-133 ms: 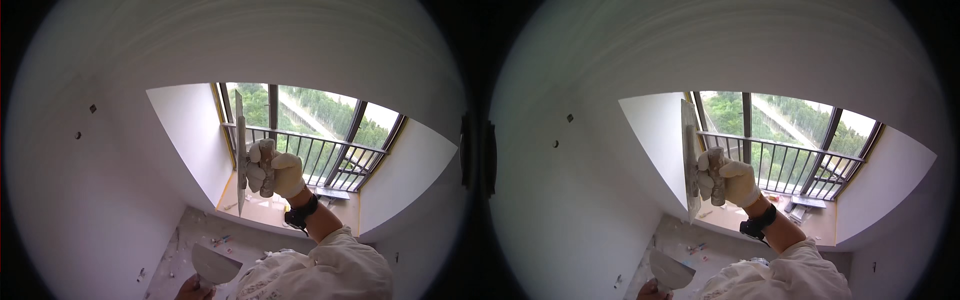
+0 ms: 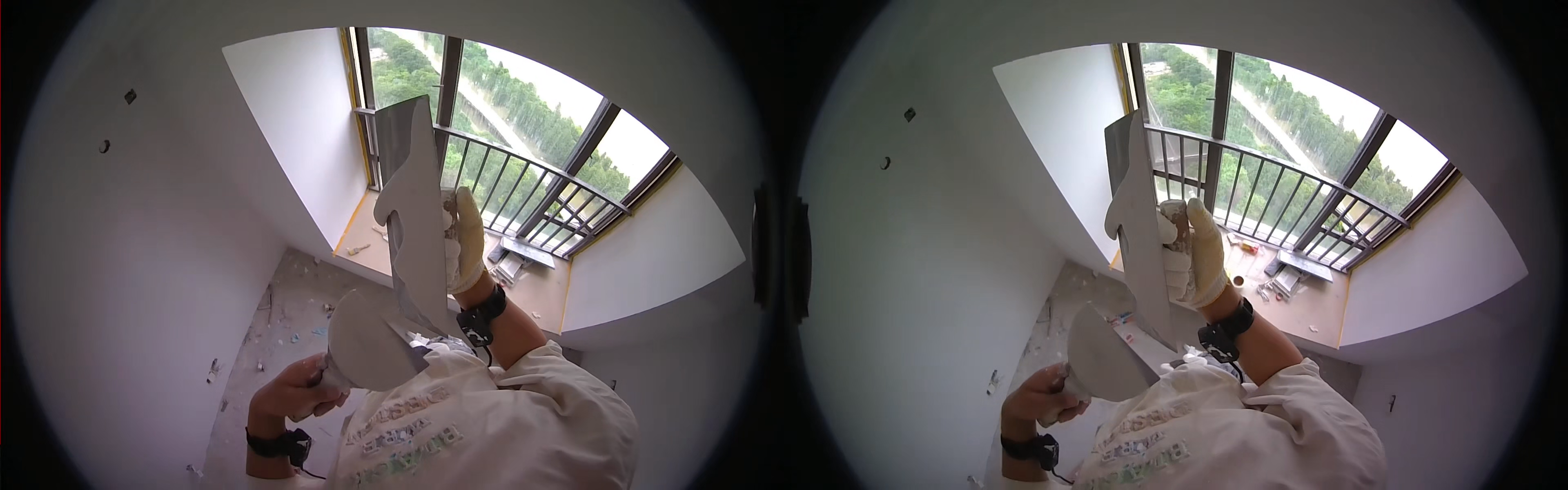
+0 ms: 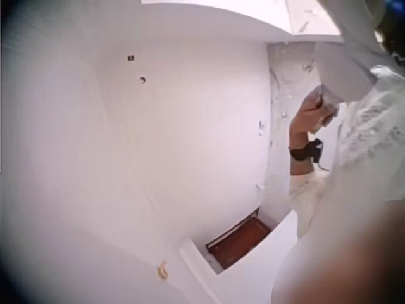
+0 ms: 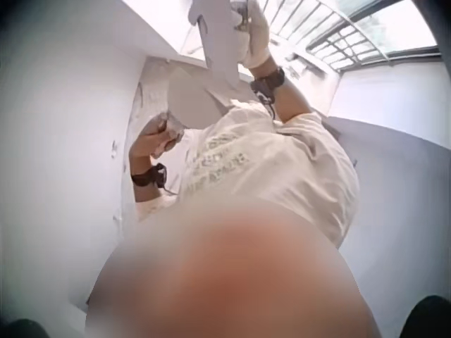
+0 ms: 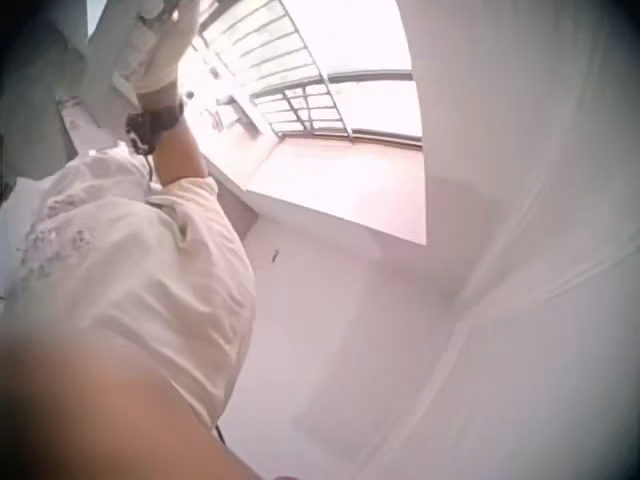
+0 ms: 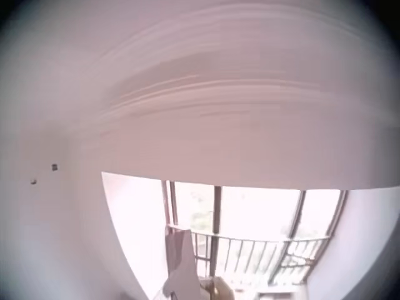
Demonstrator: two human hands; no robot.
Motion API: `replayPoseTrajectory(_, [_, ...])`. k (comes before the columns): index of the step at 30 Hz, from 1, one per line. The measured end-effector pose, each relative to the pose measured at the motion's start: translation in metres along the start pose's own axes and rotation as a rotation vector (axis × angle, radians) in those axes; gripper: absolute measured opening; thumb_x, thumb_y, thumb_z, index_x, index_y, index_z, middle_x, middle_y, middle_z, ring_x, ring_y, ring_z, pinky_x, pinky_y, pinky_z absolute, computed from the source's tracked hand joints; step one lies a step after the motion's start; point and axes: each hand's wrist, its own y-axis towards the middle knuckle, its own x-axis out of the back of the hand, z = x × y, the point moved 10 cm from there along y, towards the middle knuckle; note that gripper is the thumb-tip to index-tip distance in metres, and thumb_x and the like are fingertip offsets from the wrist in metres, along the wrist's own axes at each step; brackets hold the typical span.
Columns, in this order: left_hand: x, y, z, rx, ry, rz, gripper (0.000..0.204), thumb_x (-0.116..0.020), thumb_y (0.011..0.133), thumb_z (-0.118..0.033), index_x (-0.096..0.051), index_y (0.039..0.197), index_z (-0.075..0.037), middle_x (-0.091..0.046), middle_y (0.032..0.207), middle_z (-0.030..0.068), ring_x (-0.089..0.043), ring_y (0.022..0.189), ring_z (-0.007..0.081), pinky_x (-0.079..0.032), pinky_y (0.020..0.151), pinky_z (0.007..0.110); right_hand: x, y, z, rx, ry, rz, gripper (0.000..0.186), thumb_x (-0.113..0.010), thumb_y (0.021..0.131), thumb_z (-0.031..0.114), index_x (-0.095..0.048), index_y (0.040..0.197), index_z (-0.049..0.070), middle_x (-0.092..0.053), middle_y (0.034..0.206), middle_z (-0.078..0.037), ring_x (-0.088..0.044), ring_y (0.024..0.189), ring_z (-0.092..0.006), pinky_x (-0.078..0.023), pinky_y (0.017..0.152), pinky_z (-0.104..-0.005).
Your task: Applying plaster or putty to the corner of a ceiling and wall using a trowel and spatula.
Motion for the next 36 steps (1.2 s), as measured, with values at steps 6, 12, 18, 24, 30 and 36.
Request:
replayPoseTrajectory(6, [-0.005, 0.055, -0.032, 0.020, 0.116, 0.071, 0.025, -0.057, 0.096, -0.004, -0.052, 0.120, 0.001, -0.059, 0.086, 0.0106, -0.050, 0.056, 0.0096, -0.043, 0.050, 0.025, 0.043, -0.046, 0.011, -0.089, -0.293, -0.189, 0.045, -0.061, 0.094, 0.049, -0.063, 0.098, 0.005, -0.062, 0.082, -0.010, -0.053, 0.051, -0.0159, -0.041, 0.041, -0.0288])
replayPoseTrajectory(12, [0.002, 0.071, -0.045, 0.000, 0.058, 0.123, 0.032, -0.060, 0.096, -0.007, -0.050, 0.126, 0.000, -0.060, 0.086, 0.0101, -0.050, 0.056, 0.0095, -0.042, 0.049, 0.025, 0.036, -0.090, 0.041, -0.737, -0.998, 0.007, 0.041, -0.070, 0.078, 0.039, -0.067, 0.080, -0.001, -0.057, 0.063, -0.002, -0.045, 0.047, -0.0046, -0.027, 0.037, -0.0204])
replayPoseTrajectory(18, [-0.009, 0.079, -0.060, -0.062, 0.045, 0.196, 0.037, -0.062, 0.095, -0.007, -0.050, 0.128, 0.002, -0.060, 0.085, 0.0109, -0.050, 0.056, 0.0103, -0.041, 0.048, 0.025, 0.054, -0.163, 0.098, -0.995, -1.310, -0.302, 0.028, -0.070, 0.076, 0.027, -0.070, 0.088, 0.002, -0.058, 0.067, 0.001, -0.046, 0.051, -0.0040, -0.030, 0.041, -0.0211])
replayPoseTrajectory(24, [-0.013, 0.078, -0.107, -0.162, 0.187, -0.239, 0.026, -0.061, 0.092, -0.002, -0.050, 0.115, -0.001, -0.059, 0.083, 0.0071, -0.053, 0.055, 0.0097, -0.046, 0.050, 0.025, 0.015, -0.157, 0.109, 0.070, -1.464, -0.575, 0.017, -0.065, 0.089, 0.010, -0.061, 0.105, 0.004, -0.064, 0.096, -0.008, -0.063, 0.077, -0.0167, -0.052, 0.071, -0.0302])
replayPoseTrajectory(30, [-0.039, 0.076, -0.150, -0.400, 0.397, -0.500, 0.020, -0.061, 0.091, -0.003, -0.052, 0.110, 0.000, -0.059, 0.083, 0.0073, -0.056, 0.057, 0.0119, -0.047, 0.051, 0.027, -0.044, -0.084, 0.015, 0.344, -2.208, -0.160, 0.024, -0.068, 0.085, 0.008, -0.067, 0.109, 0.009, -0.065, 0.106, -0.014, -0.065, 0.094, -0.0351, -0.055, 0.085, -0.0398])
replayPoseTrajectory(36, [-0.098, 0.045, -0.171, -0.662, 1.376, -0.656, 0.050, -0.061, 0.084, 0.004, -0.060, 0.133, -0.006, -0.061, 0.097, 0.0148, -0.062, 0.073, 0.0255, -0.051, 0.064, 0.035, -0.023, -0.060, -0.008, 0.168, -2.160, -0.095, 0.032, -0.072, 0.085, 0.016, -0.068, 0.116, 0.009, -0.066, 0.119, -0.014, -0.067, 0.105, -0.0313, -0.055, 0.088, -0.0405])
